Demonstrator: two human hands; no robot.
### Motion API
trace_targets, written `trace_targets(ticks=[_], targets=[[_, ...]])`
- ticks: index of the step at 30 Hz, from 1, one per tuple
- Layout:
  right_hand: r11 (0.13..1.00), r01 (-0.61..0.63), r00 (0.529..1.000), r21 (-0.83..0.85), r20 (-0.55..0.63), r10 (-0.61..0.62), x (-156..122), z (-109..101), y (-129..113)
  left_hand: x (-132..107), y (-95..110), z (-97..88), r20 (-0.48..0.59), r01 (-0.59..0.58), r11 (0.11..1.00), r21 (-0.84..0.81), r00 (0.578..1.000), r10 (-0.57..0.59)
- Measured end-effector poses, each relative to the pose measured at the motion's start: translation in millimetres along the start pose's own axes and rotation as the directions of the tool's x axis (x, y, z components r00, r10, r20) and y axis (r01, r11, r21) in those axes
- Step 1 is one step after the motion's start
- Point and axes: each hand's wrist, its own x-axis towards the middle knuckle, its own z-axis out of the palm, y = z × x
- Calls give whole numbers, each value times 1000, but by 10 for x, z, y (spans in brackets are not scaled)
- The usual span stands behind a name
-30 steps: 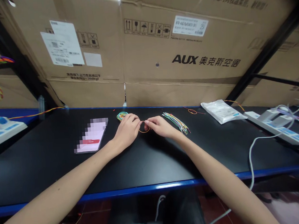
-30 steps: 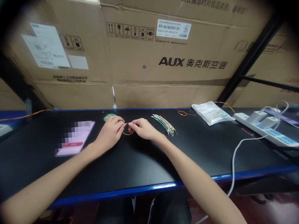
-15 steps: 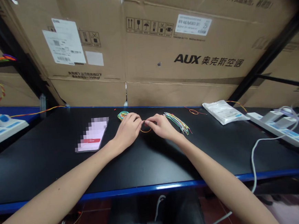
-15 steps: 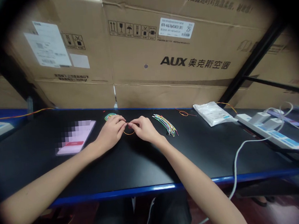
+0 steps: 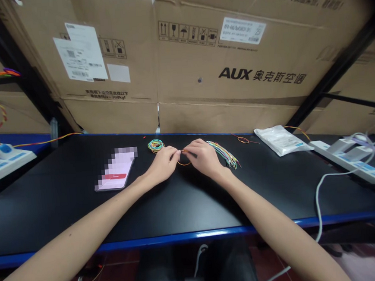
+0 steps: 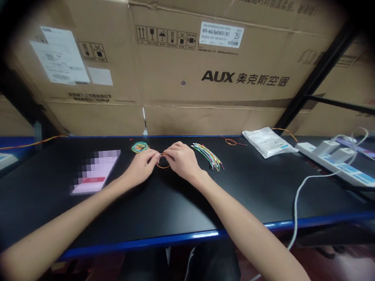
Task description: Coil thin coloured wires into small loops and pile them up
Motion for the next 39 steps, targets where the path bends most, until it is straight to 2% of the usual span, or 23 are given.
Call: trace_targets(ticks=[2, 5, 8, 9, 11, 13, 14, 15, 17, 18, 20, 22, 26, 29, 32, 34, 36, 37, 38, 39], targets=[[1000, 14, 1000, -5, 26, -14, 0, -15, 6, -16, 2, 6, 3, -36, 998, 48, 999, 36], [1000, 1, 996, 2, 91, -1, 1, -45, 2, -48, -21, 12, 1, -156, 962, 223, 987, 160], [983, -119, 975, 137, 203, 90, 26, -94, -18, -59, -61, -2, 6, -225, 901, 371, 971, 240], [955, -180, 958, 234, 262, 116, 39, -112, -26, -56, -71, -12, 0, -238, 881, 408, 965, 261], [846, -299, 917, 442, 377, 127, 67, -145, -42, -44, -82, -35, -16, -263, 845, 465, 952, 305], [762, -353, 899, 543, 424, 113, 81, -158, -55, -33, -79, -53, -37, -272, 833, 482, 944, 329], [778, -341, 907, 528, 402, 124, 79, -153, -60, -29, -73, -56, -46, -267, 840, 472, 944, 325], [832, -303, 925, 465, 353, 140, 72, -141, -61, -26, -67, -56, -53, -254, 856, 451, 949, 310], [951, -190, 968, 244, 206, 140, 45, -100, -53, -24, -58, -46, -65, -210, 903, 374, 966, 251], [981, -136, 984, 135, 136, 118, 29, -75, -44, -23, -54, -38, -65, -181, 928, 326, 975, 213], [997, -69, 996, 26, 50, 67, 3, -31, -20, -19, -50, -20, -53, -120, 965, 232, 989, 136], [999, -42, 999, 6, 12, 42, -10, -7, 2, -16, -44, -3, -31, -68, 985, 159, 997, 74], [999, -27, 999, -19, 28, 28, -7, -31, -4, -27, -26, 21, 12, -60, 992, 113, 998, 59], [998, -53, 995, 16, 90, 52, 7, -83, -38, -42, -25, 16, 15, -139, 972, 188, 990, 139], [948, -199, 966, 248, 213, 147, 33, -132, -42, -45, -25, -16, 5, -184, 941, 284, 982, 191], [800, -339, 919, 494, 355, 170, 51, -145, -21, -39, -17, -42, -7, -194, 925, 328, 978, 208], [649, -423, 885, 632, 441, 148, 60, -134, 5, -32, -2, -61, -25, -204, 917, 344, 974, 226], [641, -424, 885, 640, 442, 144, 58, -120, 13, -29, 5, -65, -31, -205, 918, 340, 973, 229], [690, -394, 900, 607, 408, 155, 53, -102, 16, -28, 9, -64, -36, -201, 923, 330, 974, 225], [777, -339, 923, 530, 346, 167, 44, -81, 14, -27, 11, -59, -39, -190, 931, 311, 976, 213]])
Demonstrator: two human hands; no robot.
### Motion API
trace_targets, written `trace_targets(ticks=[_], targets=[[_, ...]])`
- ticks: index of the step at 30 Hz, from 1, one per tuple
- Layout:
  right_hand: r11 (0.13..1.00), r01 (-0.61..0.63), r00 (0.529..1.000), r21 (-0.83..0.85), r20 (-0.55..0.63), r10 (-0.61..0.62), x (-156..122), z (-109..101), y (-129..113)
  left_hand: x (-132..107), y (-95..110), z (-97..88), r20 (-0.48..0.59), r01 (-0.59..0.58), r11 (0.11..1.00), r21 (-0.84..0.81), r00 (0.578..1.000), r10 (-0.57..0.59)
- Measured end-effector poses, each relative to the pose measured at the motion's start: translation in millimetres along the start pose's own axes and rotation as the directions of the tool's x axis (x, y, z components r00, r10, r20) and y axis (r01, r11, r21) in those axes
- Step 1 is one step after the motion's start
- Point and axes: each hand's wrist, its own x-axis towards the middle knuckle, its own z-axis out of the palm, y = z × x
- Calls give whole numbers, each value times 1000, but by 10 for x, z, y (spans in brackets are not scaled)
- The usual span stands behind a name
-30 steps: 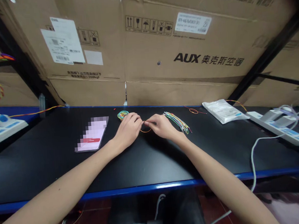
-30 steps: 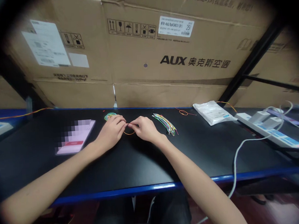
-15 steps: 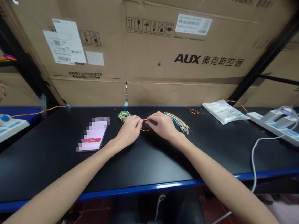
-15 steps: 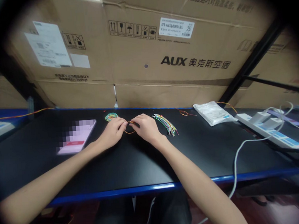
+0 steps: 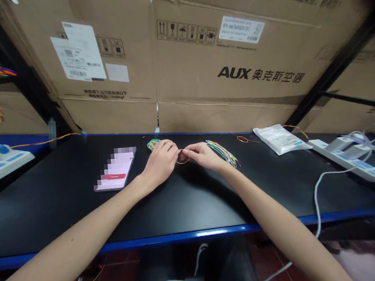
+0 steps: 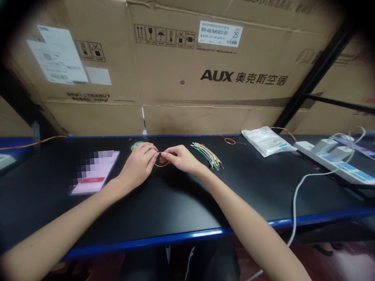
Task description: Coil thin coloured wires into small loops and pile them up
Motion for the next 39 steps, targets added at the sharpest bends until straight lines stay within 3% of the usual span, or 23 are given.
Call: trace_targets(ticks=[2, 4, 8, 12, 16, 24, 28, 30, 32, 34, 35, 37, 39], targets=[[951, 76, 984, -299, -132, -120, -7, 45, 18, -1, 2, 19, 15, 39, 998, -58, 999, -38], [865, 120, 949, -487, -199, -243, -16, 82, 28, -1, 0, 45, 34, 88, 987, -134, 996, -84], [807, 152, 928, -570, -199, -315, -26, 94, 22, 3, 11, 72, 65, 171, 954, -245, 985, -160], [775, 135, 935, -618, -179, -306, -36, 87, 10, -11, 22, 64, 52, 94, 980, -174, 995, -86], [776, 116, 937, -620, -192, -293, -39, 98, 15, -27, 11, 50, 38, 0, 998, -67, 999, 3], [786, 170, 900, -595, -230, -369, -38, 61, -24, -7, 32, 29, 10, 10, 1000, -29, 1000, -9], [821, 151, 923, -551, -218, -316, -46, 57, -57, -14, 11, 30, -18, -25, 999, 34, 1000, 26], [904, 112, 958, -413, -197, -209, -32, 57, -61, -19, -36, 37, -39, -53, 994, 96, 998, 57], [986, 50, 990, -161, -119, -70, -6, 62, -47, -19, -93, 47, -53, -86, 986, 146, 994, 94], [997, -27, 999, 69, -23, 29, 19, 71, -19, -13, -136, 58, -57, -104, 982, 160, 992, 114], [993, -47, 999, 106, -4, 48, 26, 76, -4, -8, -146, 64, -53, -93, 986, 141, 994, 101], [999, -17, 997, -27, -70, 15, 25, 85, 22, 3, -139, 77, -21, -17, 999, 34, 1000, 18], [949, 38, 981, -312, -168, -94, 7, 89, 37, 14, -108, 89, 52, 156, 976, -149, 987, -150]])
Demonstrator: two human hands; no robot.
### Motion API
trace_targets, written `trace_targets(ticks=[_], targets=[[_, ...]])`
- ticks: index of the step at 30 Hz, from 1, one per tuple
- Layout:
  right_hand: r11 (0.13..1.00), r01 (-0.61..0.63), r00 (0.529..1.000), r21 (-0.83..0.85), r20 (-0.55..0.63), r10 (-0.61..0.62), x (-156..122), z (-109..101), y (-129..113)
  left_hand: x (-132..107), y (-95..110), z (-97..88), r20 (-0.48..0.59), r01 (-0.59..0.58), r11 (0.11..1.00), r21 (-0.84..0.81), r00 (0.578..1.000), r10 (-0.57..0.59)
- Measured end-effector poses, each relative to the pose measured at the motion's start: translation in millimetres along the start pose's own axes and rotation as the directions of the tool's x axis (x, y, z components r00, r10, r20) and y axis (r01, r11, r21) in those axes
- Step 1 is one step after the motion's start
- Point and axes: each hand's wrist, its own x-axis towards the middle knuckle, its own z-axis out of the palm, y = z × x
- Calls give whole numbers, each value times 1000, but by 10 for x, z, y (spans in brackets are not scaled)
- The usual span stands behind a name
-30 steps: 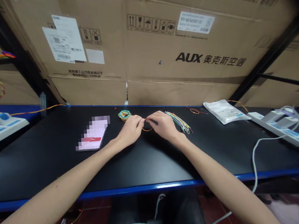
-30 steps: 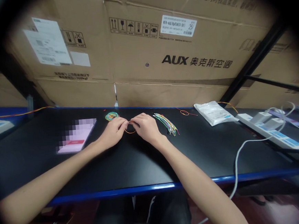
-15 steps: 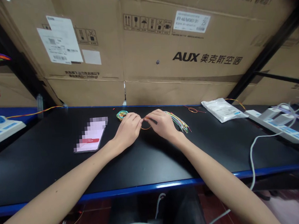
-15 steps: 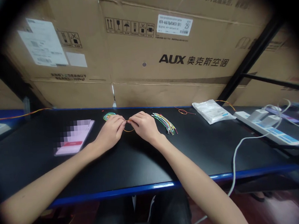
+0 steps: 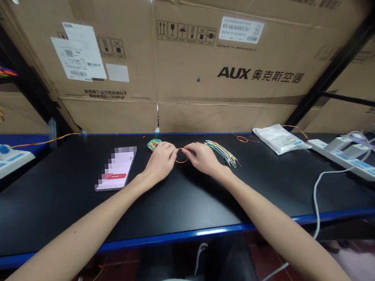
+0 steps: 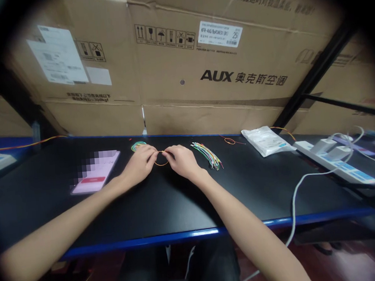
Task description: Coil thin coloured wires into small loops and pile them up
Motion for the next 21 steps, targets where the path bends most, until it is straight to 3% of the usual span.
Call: trace_targets(ticks=[2, 4, 9, 11, 13, 15, 18, 21], targets=[[974, 62, 995, -217, -66, -78, -23, 1, 7, 6, 32, 16, 82, 197, 959, -204, 980, -184], [950, 88, 992, -301, -64, -112, -39, 3, 17, 12, 53, 29, 162, 322, 886, -333, 945, -283], [920, 137, 989, -366, -7, -150, -38, -6, 41, 2, 74, 46, 269, 382, 864, -328, 914, -302], [915, 145, 988, -376, 9, -153, -33, -29, 30, -16, 78, 48, 230, 296, 918, -264, 944, -238], [915, 133, 990, -380, 20, -136, -28, -61, 4, -37, 69, 45, 135, 118, 982, -144, 986, -99], [939, 89, 996, -333, 31, -84, -21, -92, -29, -51, 45, 32, 43, -67, 997, 22, 997, 66], [999, -23, 993, -24, 113, 26, 1, -123, -61, -44, -5, -9, -27, -212, 954, 212, 975, 223], [925, -161, 968, 344, 238, 80, 23, -119, -55, -19, -35, -51, -48, -254, 928, 272, 960, 276]])
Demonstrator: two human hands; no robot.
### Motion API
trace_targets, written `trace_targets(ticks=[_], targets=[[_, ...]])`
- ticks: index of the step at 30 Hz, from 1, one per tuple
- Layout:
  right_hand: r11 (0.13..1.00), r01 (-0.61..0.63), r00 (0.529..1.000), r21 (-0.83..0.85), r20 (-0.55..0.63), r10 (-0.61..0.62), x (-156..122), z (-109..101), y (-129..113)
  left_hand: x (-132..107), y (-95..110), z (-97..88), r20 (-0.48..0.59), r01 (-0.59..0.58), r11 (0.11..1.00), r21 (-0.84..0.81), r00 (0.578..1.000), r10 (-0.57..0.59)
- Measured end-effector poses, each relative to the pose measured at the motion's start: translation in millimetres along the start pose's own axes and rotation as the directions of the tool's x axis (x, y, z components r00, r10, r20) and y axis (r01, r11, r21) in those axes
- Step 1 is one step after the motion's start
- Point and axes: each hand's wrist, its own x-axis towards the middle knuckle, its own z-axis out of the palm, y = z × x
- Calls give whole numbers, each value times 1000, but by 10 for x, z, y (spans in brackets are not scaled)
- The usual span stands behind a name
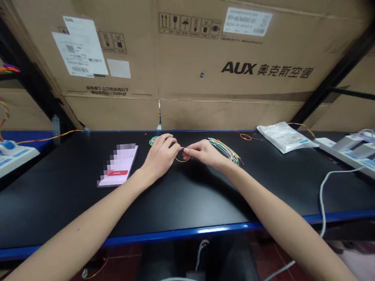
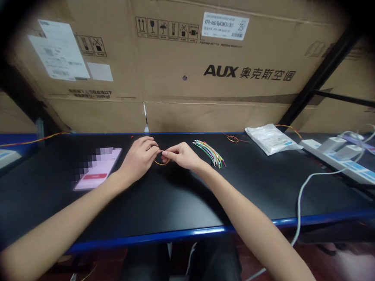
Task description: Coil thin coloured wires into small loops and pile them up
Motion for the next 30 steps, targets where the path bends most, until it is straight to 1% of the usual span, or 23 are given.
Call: trace_targets(ticks=[1, 2, 3, 4, 5, 6, 7, 8, 9, 12, 14, 16, 18, 19, 20, 21, 23, 25, 26, 28, 30], targets=[[998, -13, 1000, 54, 19, 12, 5, 3, 10, 5, -5, -4, -4, -1, 1000, -1, 1000, 1], [999, -11, 1000, 42, 19, 11, 8, 9, 22, 7, -5, -3, -5, 6, 1000, -13, 1000, -6], [999, 5, 1000, -34, -12, -5, 8, 16, 35, 7, 0, 2, -2, 21, 999, -37, 1000, -21], [986, 29, 997, -163, -62, -40, 4, 24, 50, 5, 9, 11, 5, 47, 996, -71, 999, -47], [948, 52, 989, -314, -112, -92, -1, 34, 65, 1, 20, 22, 22, 83, 990, -114, 996, -81], [889, 65, 977, -453, -153, -149, -7, 44, 80, -2, 32, 33, 47, 126, 979, -162, 992, -120], [827, 69, 964, -558, -177, -199, -13, 55, 95, -4, 44, 42, 76, 172, 963, -207, 984, -160], [777, 71, 954, -625, -184, -235, -18, 64, 109, -4, 54, 49, 107, 218, 945, -245, 974, -197], [746, 76, 949, -662, -181, -257, -22, 72, 121, -2, 63, 53, 137, 258, 927, -274, 964, -228], [697, 86, 940, -712, -173, -293, -25, 74, 137, 11, 70, 54, 220, 356, 874, -330, 930, -295], [666, 100, 943, -739, -143, -300, -24, 54, 127, 21, 60, 55, 301, 438, 812, -386, 892, -338], [645, 126, 953, -754, -89, -291, -23, 21, 107, 26, 46, 58, 390, 509, 732, -453, 851, -350], [635, 162, 959, -755, -33, -283, -27, -12, 86, 26, 35, 58, 448, 535, 685, -494, 832, -327], [636, 180, 960, -750, -7, -281, -30, -25, 76, 24, 33, 56, 456, 528, 690, -495, 834, -311], [641, 197, 960, -742, 15, -278, -34, -37, 68, 20, 33, 52, 448, 506, 716, -480, 844, -296], [648, 212, 961, -731, 34, -275, -39, -46, 61, 14, 36, 47, 423, 467, 760, -452, 862, -278], [678, 221, 963, -701, 48, -264, -47, -58, 44, 0, 41, 35, 341, 336, 868, -366, 916, -211], [742, 200, 971, -640, 28, -238, -53, -64, 21, -13, 39, 26, 243, 188, 947, -261, 962, -125], [787, 185, 976, -589, 14, -219, -54, -65, 7, -17, 33, 21, 202, 135, 968, -213, 975, -92], [882, 164, 983, -442, 0, -182, -52, -62, -16, -18, 18, 10, 141, 77, 988, -136, 988, -57], [940, 149, 988, -306, -3, -157, -42, -54, -20, -9, 13, -6, 99, 67, 994, -87, 993, -59]])
